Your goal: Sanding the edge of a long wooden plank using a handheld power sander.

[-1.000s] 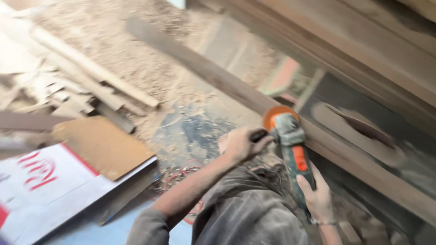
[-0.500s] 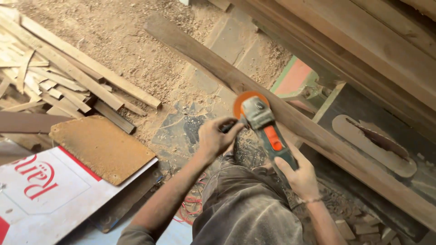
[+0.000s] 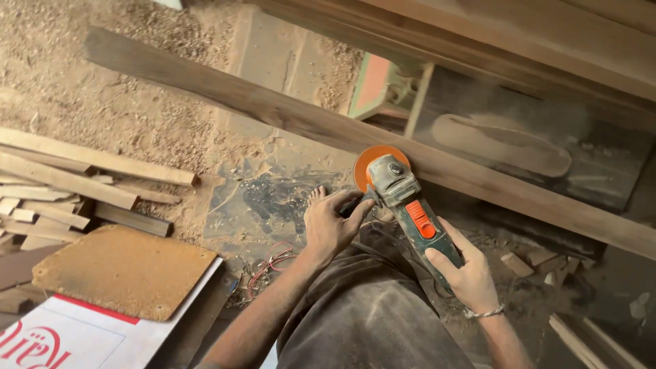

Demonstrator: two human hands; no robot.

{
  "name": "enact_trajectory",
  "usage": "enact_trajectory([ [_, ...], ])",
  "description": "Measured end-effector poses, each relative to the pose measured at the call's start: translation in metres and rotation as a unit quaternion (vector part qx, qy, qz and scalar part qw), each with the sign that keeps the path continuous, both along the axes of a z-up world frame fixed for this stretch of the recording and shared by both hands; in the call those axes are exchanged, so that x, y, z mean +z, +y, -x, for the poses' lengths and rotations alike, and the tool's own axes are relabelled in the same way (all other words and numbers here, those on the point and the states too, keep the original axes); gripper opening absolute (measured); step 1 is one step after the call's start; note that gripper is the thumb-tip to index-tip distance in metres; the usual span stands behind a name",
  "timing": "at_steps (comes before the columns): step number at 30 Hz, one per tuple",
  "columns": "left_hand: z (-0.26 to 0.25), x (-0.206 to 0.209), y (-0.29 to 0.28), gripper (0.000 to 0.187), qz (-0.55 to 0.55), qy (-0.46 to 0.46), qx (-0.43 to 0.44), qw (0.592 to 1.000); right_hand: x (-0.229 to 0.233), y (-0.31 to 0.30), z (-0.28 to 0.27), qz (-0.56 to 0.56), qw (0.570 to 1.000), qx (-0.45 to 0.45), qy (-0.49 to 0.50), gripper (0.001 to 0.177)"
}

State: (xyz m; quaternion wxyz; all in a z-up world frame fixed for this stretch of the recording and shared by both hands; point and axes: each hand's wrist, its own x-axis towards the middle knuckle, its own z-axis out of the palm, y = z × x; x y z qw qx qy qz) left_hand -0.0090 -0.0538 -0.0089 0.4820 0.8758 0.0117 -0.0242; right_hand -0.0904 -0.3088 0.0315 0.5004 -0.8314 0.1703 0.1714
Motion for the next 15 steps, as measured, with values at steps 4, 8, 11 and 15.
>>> enact_trajectory([
  [4,0.001,-0.001,-0.034,0.026,-0.080,-0.095,-0.031,0.992,-0.002,-0.031,0.017,0.002,1.000,-0.028,0.007,0.065],
  [8,0.006,0.001,-0.068,0.028,-0.003,0.003,-0.069,0.998,-0.005,-0.063,0.037,0.006,0.999,-0.053,0.003,0.065],
  [11,0.009,0.003,-0.095,0.031,0.052,0.075,-0.085,0.992,-0.006,-0.086,0.052,-0.001,0.997,-0.072,-0.008,0.066],
  [15,0.015,0.003,-0.130,0.031,0.054,0.062,-0.109,0.991,-0.011,-0.115,0.075,0.004,0.995,-0.098,0.004,0.067],
])
